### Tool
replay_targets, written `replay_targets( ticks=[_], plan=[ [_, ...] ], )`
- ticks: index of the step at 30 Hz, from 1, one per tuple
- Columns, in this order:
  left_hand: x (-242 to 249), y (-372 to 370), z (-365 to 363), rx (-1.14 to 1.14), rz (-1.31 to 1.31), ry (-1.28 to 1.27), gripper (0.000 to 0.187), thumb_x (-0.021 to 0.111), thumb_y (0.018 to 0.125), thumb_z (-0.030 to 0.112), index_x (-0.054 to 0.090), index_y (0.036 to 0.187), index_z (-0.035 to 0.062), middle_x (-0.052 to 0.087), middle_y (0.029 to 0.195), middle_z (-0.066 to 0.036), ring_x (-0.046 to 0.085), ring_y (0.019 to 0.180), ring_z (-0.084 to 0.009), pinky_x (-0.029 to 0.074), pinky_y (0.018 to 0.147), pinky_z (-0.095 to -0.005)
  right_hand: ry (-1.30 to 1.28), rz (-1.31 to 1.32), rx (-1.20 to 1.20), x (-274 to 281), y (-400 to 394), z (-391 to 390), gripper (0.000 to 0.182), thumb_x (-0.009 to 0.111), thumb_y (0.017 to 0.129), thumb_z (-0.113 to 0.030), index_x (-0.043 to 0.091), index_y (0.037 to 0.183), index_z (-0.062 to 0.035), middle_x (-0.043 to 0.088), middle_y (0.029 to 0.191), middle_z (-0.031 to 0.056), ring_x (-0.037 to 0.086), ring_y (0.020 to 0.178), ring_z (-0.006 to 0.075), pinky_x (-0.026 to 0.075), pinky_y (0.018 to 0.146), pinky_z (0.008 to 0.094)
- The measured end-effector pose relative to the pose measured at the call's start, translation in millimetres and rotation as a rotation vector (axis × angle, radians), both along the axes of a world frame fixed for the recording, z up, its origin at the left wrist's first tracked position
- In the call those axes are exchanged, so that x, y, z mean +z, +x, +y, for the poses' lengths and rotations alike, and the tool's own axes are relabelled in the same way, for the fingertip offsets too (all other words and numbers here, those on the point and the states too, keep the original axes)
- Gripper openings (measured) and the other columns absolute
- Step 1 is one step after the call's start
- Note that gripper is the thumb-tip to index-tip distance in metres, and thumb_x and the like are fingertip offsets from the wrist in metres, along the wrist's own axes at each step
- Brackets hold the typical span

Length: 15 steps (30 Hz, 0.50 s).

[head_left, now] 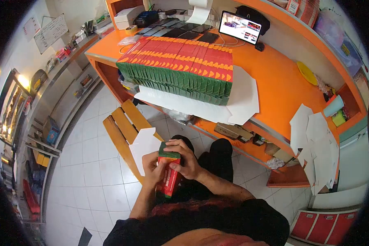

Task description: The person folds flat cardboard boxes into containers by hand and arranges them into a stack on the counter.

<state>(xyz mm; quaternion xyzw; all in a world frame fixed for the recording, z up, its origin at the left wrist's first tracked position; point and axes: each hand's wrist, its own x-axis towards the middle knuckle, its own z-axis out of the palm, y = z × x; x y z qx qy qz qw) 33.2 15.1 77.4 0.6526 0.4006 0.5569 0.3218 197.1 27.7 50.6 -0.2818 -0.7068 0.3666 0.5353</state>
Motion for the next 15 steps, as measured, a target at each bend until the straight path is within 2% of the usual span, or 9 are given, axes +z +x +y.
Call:
replay_targets(
  ticks=[1,4,7,8,11,12,13,14,15],
  plan=[
    [1.3,1.3,0.5,-0.009,-0.023,0.034,0.021,0.063,0.096,0.012,0.069,0.084,-0.0040,0.063,0.065,-0.010,0.053,0.058,-0.0108,0.041,0.054,-0.0295,-0.006,-0.014,-0.004,1.4,1.5,-0.4,0.049,0.065,0.091,-0.039,0.060,0.121,-0.0009,0.055,0.123,0.0185,0.052,0.120,0.0315,0.039,0.105,0.0447],
    [-35.4,-13.1,5.5,0.084,0.132,-0.146,0.017,0.066,0.093,0.011,0.071,0.086,-0.0044,0.067,0.068,-0.012,0.058,0.060,-0.0110,0.044,0.056,-0.0274,-0.201,0.050,0.073,-5.2,0.1,-0.3,0.042,0.064,0.090,-0.034,0.063,0.116,-0.0009,0.058,0.119,0.0173,0.055,0.117,0.0282,0.040,0.104,0.0422],
    [-29.6,-10.1,9.9,0.025,0.179,-0.339,0.014,0.068,0.092,0.009,0.072,0.092,-0.0045,0.070,0.071,-0.010,0.059,0.060,-0.0113,0.045,0.058,-0.0253,-0.236,0.169,0.023,-27.5,-4.5,2.5,0.036,0.068,0.091,-0.030,0.066,0.114,-0.0021,0.064,0.111,0.0130,0.059,0.109,0.0252,0.044,0.099,0.0377],
    [-42.3,-13.6,12.1,-0.090,0.069,-0.376,0.040,0.060,0.100,0.032,0.071,0.105,-0.0056,0.074,0.091,-0.013,0.066,0.079,-0.0159,0.051,0.073,-0.0297,-0.292,0.260,-0.047,-51.0,-9.0,6.0,0.035,0.063,0.093,-0.033,0.067,0.110,-0.0022,0.066,0.109,0.0114,0.061,0.104,0.0235,0.046,0.097,0.0372],
    [-64.2,-32.6,12.5,-0.490,-0.365,-0.583,0.077,0.038,0.102,0.062,0.062,0.124,-0.0072,0.069,0.116,-0.016,0.064,0.107,-0.0227,0.048,0.096,-0.0374,-0.851,0.546,-0.092,-72.6,-3.3,31.3,0.041,0.057,0.096,-0.040,0.066,0.116,-0.0048,0.068,0.111,0.0111,0.064,0.100,0.0238,0.050,0.092,0.0373],
    [-56.6,-42.3,-1.1,-0.469,-0.134,-0.738,0.106,0.015,0.092,0.081,0.050,0.137,-0.0084,0.059,0.135,-0.017,0.051,0.129,-0.0272,0.035,0.112,-0.0419,-1.108,0.737,-0.054,-71.4,1.5,37.0,0.049,0.051,0.097,-0.046,0.061,0.125,-0.0066,0.068,0.116,0.0099,0.067,0.097,0.0243,0.054,0.086,0.0391],
    [-63.9,-55.7,5.3,-0.826,-0.307,-0.677,0.095,0.043,0.092,0.074,0.046,0.141,-0.0068,0.056,0.138,-0.017,0.048,0.132,-0.0269,0.034,0.113,-0.0403,-1.288,0.837,0.025,-75.2,11.6,45.1,0.052,0.050,0.098,-0.048,0.057,0.133,-0.0099,0.067,0.118,0.0098,0.068,0.098,0.0231,0.056,0.085,0.0406],
    [-72.5,-58.5,4.1,-0.857,-0.135,-0.553,0.085,0.058,0.090,0.062,0.048,0.139,-0.0061,0.056,0.137,-0.017,0.048,0.132,-0.0256,0.034,0.113,-0.0399,-1.366,0.868,-0.031,-79.3,20.5,46.2,0.050,0.053,0.097,-0.052,0.060,0.127,-0.0118,0.067,0.114,0.0089,0.068,0.099,0.0235,0.055,0.087,0.0400],
    [-38.0,-41.8,0.1,-0.880,0.035,-0.429,0.078,0.073,0.087,0.050,0.051,0.137,-0.0053,0.057,0.137,-0.017,0.048,0.131,-0.0243,0.034,0.113,-0.0395,-1.445,0.898,-0.089,-68.7,24.0,45.3,0.049,0.055,0.096,-0.055,0.062,0.121,-0.0138,0.067,0.109,0.0079,0.067,0.100,0.0238,0.054,0.090,0.0394]
  ],
)
